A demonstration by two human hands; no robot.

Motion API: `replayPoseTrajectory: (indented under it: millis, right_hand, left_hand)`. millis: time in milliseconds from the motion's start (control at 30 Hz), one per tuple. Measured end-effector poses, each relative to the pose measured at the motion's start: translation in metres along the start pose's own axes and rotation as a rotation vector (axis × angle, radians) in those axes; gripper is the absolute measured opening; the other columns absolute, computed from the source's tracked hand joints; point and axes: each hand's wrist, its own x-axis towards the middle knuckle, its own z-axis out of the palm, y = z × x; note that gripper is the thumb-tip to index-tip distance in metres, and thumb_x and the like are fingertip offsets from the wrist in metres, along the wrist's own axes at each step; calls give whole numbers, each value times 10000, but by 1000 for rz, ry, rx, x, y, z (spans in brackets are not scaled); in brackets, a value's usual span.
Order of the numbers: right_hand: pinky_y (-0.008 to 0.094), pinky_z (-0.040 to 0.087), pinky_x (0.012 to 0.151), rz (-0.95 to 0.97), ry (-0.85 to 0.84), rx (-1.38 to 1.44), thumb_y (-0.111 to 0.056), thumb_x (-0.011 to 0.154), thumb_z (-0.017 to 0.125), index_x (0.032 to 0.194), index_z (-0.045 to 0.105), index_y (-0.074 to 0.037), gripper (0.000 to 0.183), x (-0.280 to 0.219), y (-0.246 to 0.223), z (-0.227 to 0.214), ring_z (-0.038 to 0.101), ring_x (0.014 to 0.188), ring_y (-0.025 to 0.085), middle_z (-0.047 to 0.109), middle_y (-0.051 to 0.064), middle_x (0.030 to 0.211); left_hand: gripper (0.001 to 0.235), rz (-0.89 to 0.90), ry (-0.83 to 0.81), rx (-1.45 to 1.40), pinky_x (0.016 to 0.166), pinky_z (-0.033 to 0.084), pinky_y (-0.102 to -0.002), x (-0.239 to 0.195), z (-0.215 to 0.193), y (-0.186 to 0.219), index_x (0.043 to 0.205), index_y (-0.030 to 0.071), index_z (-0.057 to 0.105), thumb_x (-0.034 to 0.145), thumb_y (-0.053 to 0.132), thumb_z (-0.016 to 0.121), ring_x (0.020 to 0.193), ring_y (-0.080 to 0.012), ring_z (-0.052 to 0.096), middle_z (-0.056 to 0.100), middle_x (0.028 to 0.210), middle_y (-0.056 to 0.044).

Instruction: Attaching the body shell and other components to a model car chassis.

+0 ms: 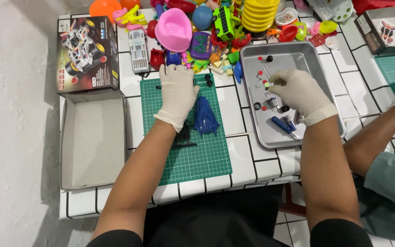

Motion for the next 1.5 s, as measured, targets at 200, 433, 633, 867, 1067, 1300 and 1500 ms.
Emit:
replayPoseTrajectory:
  millis: [200,433,633,867,1067,1300,1500]
  right_hand:
    - [471,568,877,175,199,-12,-352,895,686,1125,731,-408,242,59,58,34,708,1003,254,725,-106,1072]
    - [488,551,956,8,264,-39,-124,897,703,1238,734,-317,393,111,57,52,667,1141,258,696,-32,1190]
    - [483,558,962,-112,258,-69,-77,913,705,1184,768,-244,324,142,64,62,672,1134,315,697,52,1129]
    - [484,595,889,-128,335,-101,-91,874,760,1103,768,-166,241,161,81,83,706,1039,324,694,79,1003]
    - [460,593,862,-70,364,2,-108,829,780,1021,769,-219,223,155,76,77,717,986,288,698,28,954]
    - [473,565,818,-301,289,282,-15,796,671,1072,755,-167,325,38,-49,24,706,925,310,678,128,900]
    - [442,563,844,-514,37,204,-22,793,760,1092,739,-124,317,29,-85,67,699,946,314,716,124,979]
  left_hand:
    - [323,182,114,-134,1119,313,-583,5,-6,79,983,128,707,735,295,831,1112,-311,575,659,974,-98]
    - [166,345,61,-161,1146,303,-614,5,27,163,783,116,750,653,193,818,1020,-300,625,712,809,-97]
    - [63,331,-24,-91,1183,145,-724,4,37,183,743,9,757,684,-14,753,936,-345,617,676,690,-175]
    - [81,287,-158,-43,1216,54,-734,6,34,193,793,19,768,759,-37,721,976,-343,620,707,749,-165]
    - [142,271,81,-259,1121,340,-652,2,-6,169,790,35,744,674,-42,773,852,-338,658,674,737,-142]
    - [263,187,87,-369,891,519,-489,15,32,57,973,215,698,721,198,769,946,-287,673,650,910,-19]
    - [322,31,-15,-486,950,512,-458,6,10,0,1071,144,705,778,44,792,1052,-326,682,692,1036,-66]
